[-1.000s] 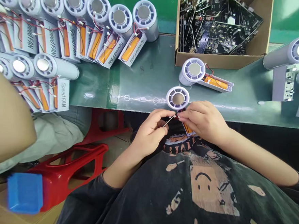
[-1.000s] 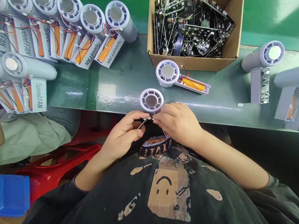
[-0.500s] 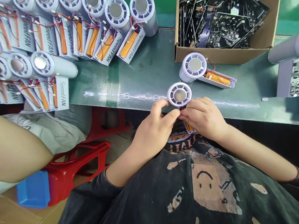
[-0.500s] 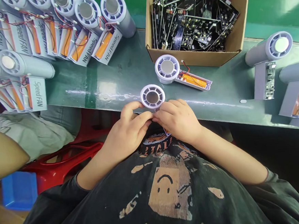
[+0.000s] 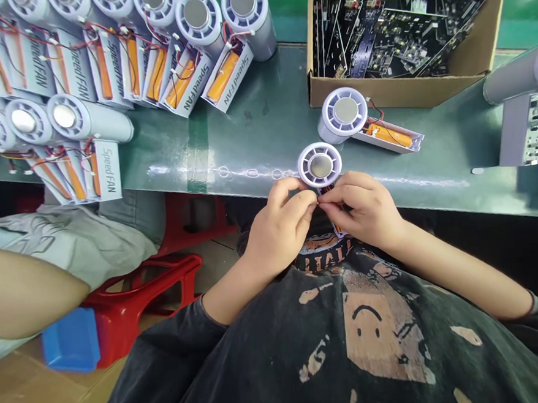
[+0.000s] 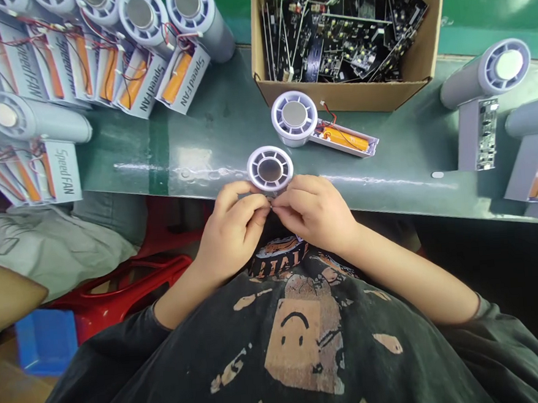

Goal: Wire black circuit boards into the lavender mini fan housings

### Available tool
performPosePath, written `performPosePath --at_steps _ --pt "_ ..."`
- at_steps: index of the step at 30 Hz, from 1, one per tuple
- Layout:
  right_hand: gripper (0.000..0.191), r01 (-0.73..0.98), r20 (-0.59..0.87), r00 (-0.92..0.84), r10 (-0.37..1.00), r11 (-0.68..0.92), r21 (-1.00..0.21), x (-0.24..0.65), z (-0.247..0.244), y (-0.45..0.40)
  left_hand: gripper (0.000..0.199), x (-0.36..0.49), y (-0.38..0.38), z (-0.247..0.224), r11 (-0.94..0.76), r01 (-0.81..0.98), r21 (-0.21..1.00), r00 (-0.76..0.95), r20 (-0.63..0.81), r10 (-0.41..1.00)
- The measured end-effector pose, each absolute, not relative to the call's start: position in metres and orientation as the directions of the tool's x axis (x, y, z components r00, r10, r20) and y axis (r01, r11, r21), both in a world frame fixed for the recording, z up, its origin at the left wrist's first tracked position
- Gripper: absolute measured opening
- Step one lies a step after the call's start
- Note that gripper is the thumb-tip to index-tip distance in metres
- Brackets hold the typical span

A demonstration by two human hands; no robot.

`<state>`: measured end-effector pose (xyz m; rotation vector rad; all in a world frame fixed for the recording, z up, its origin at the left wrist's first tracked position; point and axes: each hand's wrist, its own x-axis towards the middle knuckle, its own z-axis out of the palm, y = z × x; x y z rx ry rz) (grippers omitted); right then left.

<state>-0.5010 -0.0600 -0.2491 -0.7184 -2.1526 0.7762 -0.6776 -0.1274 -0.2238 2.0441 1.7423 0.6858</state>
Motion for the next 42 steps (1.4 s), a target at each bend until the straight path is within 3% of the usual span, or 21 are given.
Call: performPosePath --at_steps 4,7,12,21,25,34,42 --pt "0.016 0.305 0.475 -0.533 0.701 0.682 -0.665 -0.503 -0.247 -0.062 0.024 -0.678 -0.128 -0.228 -0.075 0.613 0.786 0.029 0.072 0.997" --pt "0.017 0.351 0.495 -0.545 0.677 0.720 -0.598 -0.503 -0.247 -0.062 0.023 -0.678 -0.129 -0.228 -0.007 0.530 0.848 0.019 -0.004 1.000" --pt "0.018 0.385 0.492 -0.552 0.673 0.729 -0.566 -0.503 -0.251 -0.063 0.024 -0.677 -0.130 -0.227 -0.064 0.583 0.810 0.039 0.050 0.998" --pt "0.022 0.372 0.396 -0.559 0.729 0.647 -0.665 -0.504 -0.249 -0.061 0.027 -0.674 -0.130 -0.232 -0.141 0.637 0.758 0.071 0.125 0.990" --pt "0.019 0.314 0.422 -0.529 0.736 0.632 -0.708 -0.505 -0.250 -0.060 0.031 -0.673 -0.130 -0.233 -0.204 0.666 0.718 0.098 0.187 0.977" --pt "0.015 0.231 0.422 -0.554 0.718 0.619 -0.751 -0.499 -0.251 -0.058 0.028 -0.675 -0.135 -0.235 -0.222 0.599 0.769 0.094 0.208 0.974" --pt "0.014 0.248 0.253 -0.585 0.771 0.467 -0.849 -0.498 -0.249 -0.055 0.025 -0.675 -0.135 -0.235 -0.214 0.595 0.774 0.103 0.191 0.976"
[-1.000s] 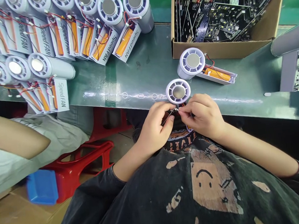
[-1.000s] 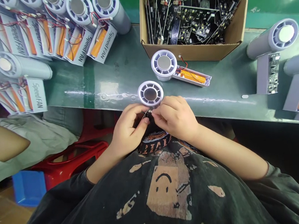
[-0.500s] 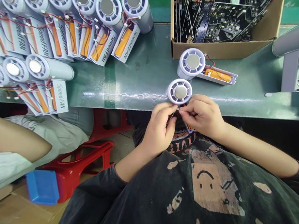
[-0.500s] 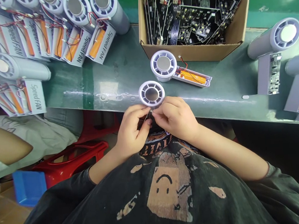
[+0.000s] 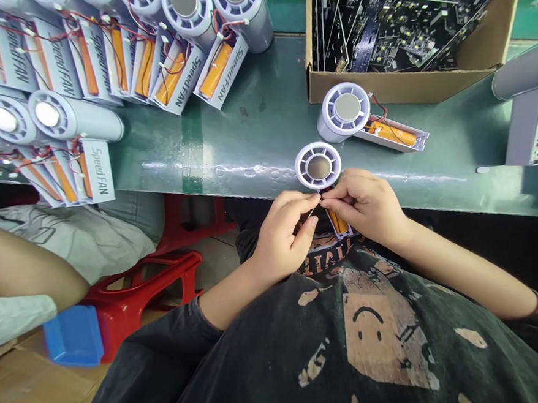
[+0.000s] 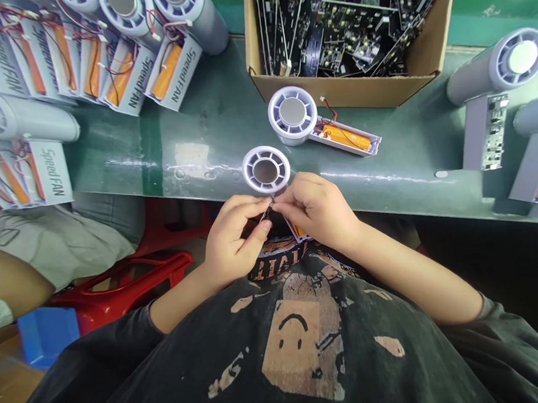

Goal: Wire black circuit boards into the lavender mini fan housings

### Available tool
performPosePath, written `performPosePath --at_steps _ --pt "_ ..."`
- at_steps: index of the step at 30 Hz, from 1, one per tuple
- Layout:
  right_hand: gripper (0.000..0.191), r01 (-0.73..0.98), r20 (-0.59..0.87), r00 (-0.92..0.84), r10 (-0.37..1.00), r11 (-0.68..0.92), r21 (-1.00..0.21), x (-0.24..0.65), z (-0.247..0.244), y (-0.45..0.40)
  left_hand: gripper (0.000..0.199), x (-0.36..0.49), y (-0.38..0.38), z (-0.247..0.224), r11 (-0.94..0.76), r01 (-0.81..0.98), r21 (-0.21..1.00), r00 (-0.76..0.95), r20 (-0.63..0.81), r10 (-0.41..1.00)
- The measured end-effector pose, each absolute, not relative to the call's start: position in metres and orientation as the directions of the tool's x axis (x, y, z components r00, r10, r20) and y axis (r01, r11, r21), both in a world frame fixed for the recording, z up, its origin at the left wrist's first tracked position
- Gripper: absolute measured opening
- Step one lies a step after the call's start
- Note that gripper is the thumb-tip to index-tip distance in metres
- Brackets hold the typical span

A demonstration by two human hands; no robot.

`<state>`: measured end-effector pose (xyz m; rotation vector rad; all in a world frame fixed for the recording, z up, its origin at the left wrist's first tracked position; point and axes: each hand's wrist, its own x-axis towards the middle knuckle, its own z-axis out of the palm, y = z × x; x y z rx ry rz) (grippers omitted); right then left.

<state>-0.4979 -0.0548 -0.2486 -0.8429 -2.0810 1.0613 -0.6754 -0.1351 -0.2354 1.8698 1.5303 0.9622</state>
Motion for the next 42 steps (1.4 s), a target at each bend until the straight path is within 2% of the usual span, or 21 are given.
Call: performPosePath --at_steps 5,8,10,12,14,16,19,22,26,29,31,34,36,38,42 --pt "0.012 0.289 0.185 -0.592 0.785 0.421 -0.860 -0.498 -0.244 -0.049 0.027 -0.677 -0.134 -0.233 -0.135 0.532 0.836 0.073 0.113 0.991" --pt "0.016 0.300 0.197 -0.507 0.839 0.386 -0.873 -0.488 -0.238 -0.050 0.037 -0.684 -0.138 -0.233 0.022 0.285 0.958 0.063 -0.041 0.997" --pt "0.024 0.291 0.122 -0.521 0.845 0.311 -0.905 -0.480 -0.230 -0.055 0.041 -0.691 -0.141 -0.234 0.181 0.109 0.977 0.064 -0.189 0.980" --pt "0.031 0.304 -0.028 -0.658 0.752 0.231 -0.924 -0.474 -0.220 -0.061 0.040 -0.696 -0.142 -0.233 0.321 0.038 0.946 0.085 -0.323 0.943" --pt "0.033 0.348 -0.170 -0.774 0.609 0.186 -0.919 -0.473 -0.212 -0.067 0.036 -0.697 -0.141 -0.230 0.391 0.041 0.919 0.125 -0.393 0.911" --pt "0.033 0.389 -0.252 -0.784 0.567 0.134 -0.911 -0.477 -0.207 -0.072 0.036 -0.694 -0.138 -0.224 0.361 0.079 0.929 0.180 -0.369 0.912" --pt "0.026 0.382 -0.316 -0.721 0.617 -0.027 -0.924 -0.482 -0.208 -0.074 0.040 -0.688 -0.132 -0.214 0.128 0.268 0.955 0.217 -0.190 0.958" --pt "0.012 0.302 -0.340 -0.681 0.649 -0.174 -0.937 -0.482 -0.214 -0.074 0.035 -0.685 -0.128 -0.211 -0.103 0.491 0.865 0.191 0.008 0.982" --pt "0.020 0.213 -0.342 -0.644 0.685 -0.269 -0.939 -0.480 -0.220 -0.075 0.028 -0.681 -0.122 -0.222 -0.222 0.626 0.747 0.182 0.137 0.974" --pt "0.019 0.162 -0.333 -0.633 0.699 -0.301 -0.940 -0.480 -0.220 -0.078 0.033 -0.674 -0.115 -0.232 -0.290 0.670 0.684 0.258 0.152 0.954" --pt "0.019 0.207 -0.343 -0.623 0.703 -0.274 -0.939 -0.480 -0.219 -0.079 0.038 -0.670 -0.112 -0.235 -0.292 0.687 0.665 0.278 0.131 0.952" --pt "0.019 0.278 -0.341 -0.651 0.678 -0.204 -0.939 -0.481 -0.217 -0.079 0.042 -0.669 -0.110 -0.237 -0.276 0.691 0.668 0.297 0.085 0.951" --pt "0.025 0.247 -0.314 -0.697 0.645 -0.194 -0.949 -0.482 -0.218 -0.079 0.045 -0.671 -0.108 -0.237 -0.268 0.680 0.683 0.320 0.054 0.946" --pt "0.026 0.189 -0.306 -0.730 0.611 -0.250 -0.950 -0.485 -0.221 -0.079 0.041 -0.674 -0.106 -0.237 -0.260 0.655 0.709 0.326 0.045 0.944" --pt "0.035 0.081 -0.386 -0.727 0.568 -0.487 -0.870 -0.491 -0.228 -0.082 0.016 -0.677 -0.104 -0.237 -0.218 0.628 0.747 0.244 0.076 0.967"
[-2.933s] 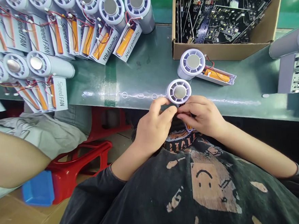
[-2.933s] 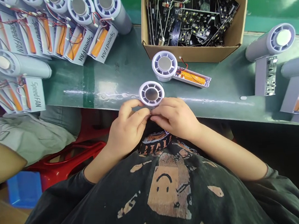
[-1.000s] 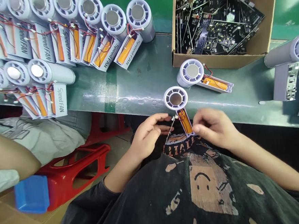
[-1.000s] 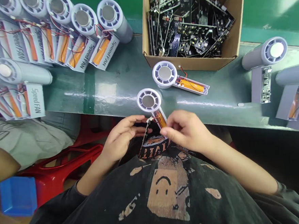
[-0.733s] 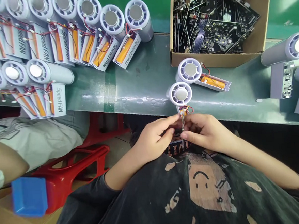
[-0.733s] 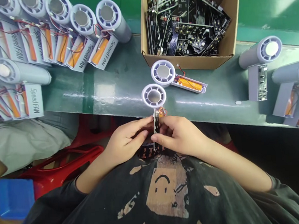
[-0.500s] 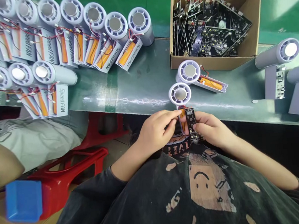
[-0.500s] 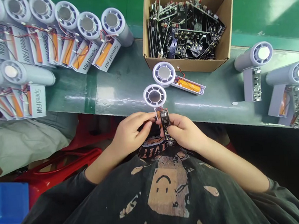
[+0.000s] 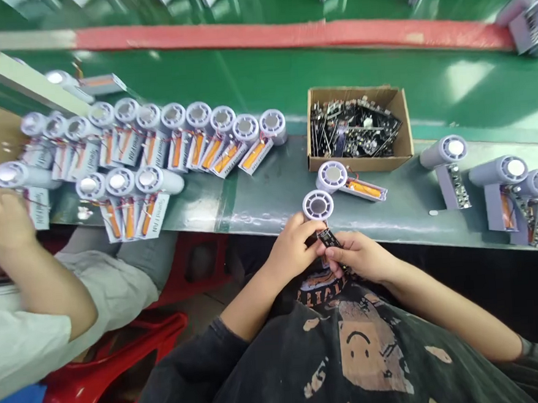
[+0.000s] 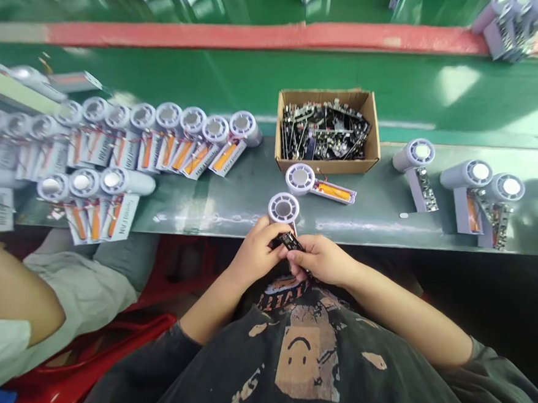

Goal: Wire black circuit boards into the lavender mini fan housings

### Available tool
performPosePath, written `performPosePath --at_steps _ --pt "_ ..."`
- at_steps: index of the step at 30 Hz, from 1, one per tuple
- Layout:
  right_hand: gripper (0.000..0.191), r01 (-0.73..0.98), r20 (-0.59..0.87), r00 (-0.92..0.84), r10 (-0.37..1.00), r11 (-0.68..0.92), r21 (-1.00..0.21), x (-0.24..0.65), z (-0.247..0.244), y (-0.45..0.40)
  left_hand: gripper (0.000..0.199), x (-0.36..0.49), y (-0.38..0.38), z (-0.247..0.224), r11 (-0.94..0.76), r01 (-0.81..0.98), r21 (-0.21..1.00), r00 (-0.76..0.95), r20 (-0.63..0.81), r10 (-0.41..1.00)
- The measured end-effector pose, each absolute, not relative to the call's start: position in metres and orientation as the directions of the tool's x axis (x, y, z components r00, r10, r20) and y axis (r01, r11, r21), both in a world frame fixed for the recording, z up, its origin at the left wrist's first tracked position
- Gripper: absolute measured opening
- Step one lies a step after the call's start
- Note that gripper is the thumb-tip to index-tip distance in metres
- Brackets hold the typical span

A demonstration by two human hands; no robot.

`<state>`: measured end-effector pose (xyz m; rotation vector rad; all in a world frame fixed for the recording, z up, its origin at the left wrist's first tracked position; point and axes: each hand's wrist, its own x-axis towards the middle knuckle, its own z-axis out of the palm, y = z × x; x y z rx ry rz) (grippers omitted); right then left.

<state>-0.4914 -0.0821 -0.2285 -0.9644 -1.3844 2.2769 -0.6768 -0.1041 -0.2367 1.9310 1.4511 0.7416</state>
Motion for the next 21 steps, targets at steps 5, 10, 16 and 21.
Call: performPosePath --at_steps 5,10,16,21 --pt "0.047 0.089 -0.465 -0.675 0.573 -0.562 -0.822 -0.500 -0.230 -0.081 0.006 -0.679 -0.104 -0.238 -0.288 0.705 0.648 0.236 0.169 0.957" --pt "0.043 0.011 -0.442 -0.619 0.649 -0.555 -0.831 -0.505 -0.230 -0.078 0.019 -0.687 -0.102 -0.234 -0.352 0.733 0.582 0.231 0.275 0.934" --pt "0.042 -0.076 -0.428 -0.600 0.676 -0.580 -0.811 -0.504 -0.241 -0.078 0.017 -0.702 -0.100 -0.224 -0.190 0.631 0.753 0.153 0.119 0.981" --pt "0.043 -0.125 -0.430 -0.557 0.710 -0.584 -0.802 -0.502 -0.247 -0.080 0.012 -0.702 -0.110 -0.223 -0.161 0.713 0.682 0.080 0.148 0.986"
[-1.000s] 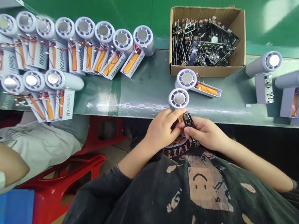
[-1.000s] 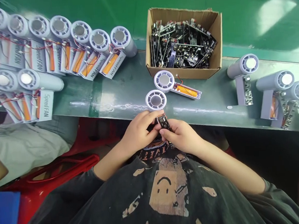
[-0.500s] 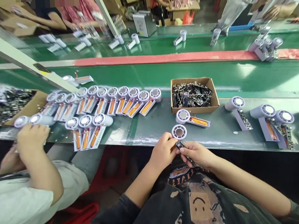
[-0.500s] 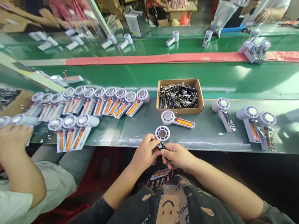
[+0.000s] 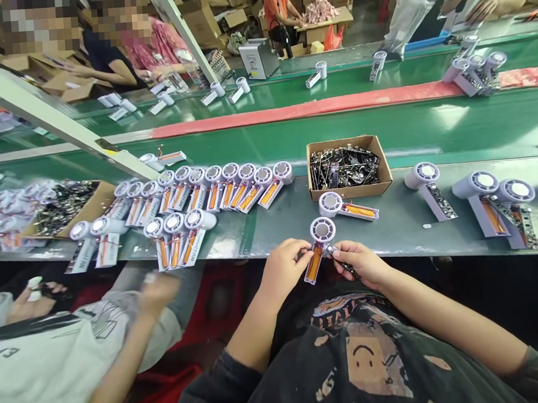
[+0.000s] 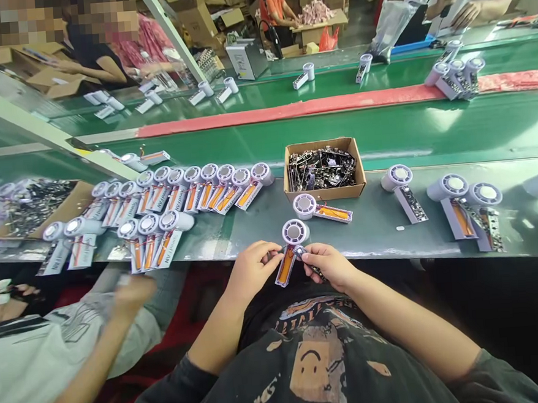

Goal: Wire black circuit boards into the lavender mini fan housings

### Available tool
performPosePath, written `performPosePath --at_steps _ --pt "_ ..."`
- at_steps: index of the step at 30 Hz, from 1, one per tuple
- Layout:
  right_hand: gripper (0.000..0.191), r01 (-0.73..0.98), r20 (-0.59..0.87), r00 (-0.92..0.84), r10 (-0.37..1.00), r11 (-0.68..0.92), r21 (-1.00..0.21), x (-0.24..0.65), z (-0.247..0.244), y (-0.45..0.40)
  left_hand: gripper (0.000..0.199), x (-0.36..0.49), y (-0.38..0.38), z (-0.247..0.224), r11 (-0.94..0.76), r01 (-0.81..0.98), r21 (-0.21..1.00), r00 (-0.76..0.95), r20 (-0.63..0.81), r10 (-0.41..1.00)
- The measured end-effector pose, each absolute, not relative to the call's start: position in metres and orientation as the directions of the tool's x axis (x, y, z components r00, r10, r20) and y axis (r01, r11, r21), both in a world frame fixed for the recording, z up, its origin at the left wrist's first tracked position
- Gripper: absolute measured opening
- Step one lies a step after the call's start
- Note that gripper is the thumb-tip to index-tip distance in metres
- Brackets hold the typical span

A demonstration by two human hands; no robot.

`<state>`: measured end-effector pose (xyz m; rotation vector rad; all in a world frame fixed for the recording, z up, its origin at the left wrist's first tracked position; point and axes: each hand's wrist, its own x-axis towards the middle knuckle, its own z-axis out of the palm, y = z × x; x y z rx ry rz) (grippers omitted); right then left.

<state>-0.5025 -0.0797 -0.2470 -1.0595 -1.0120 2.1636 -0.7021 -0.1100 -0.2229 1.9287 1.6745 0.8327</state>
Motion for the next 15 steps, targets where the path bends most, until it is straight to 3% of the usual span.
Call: performPosePath --at_steps 6,9,15 --pt "0.044 -0.144 -0.410 -0.547 0.730 -0.564 -0.813 -0.500 -0.251 -0.081 0.024 -0.686 -0.118 -0.230 -0.214 0.772 0.599 0.112 0.203 0.973" --pt "0.044 -0.142 -0.406 -0.542 0.736 -0.556 -0.819 -0.500 -0.252 -0.081 0.015 -0.683 -0.114 -0.232 -0.236 0.815 0.530 0.127 0.234 0.964" --pt "0.046 -0.126 -0.422 -0.517 0.744 -0.554 -0.823 -0.503 -0.252 -0.083 0.009 -0.684 -0.095 -0.236 -0.019 0.672 0.740 -0.027 0.049 0.998"
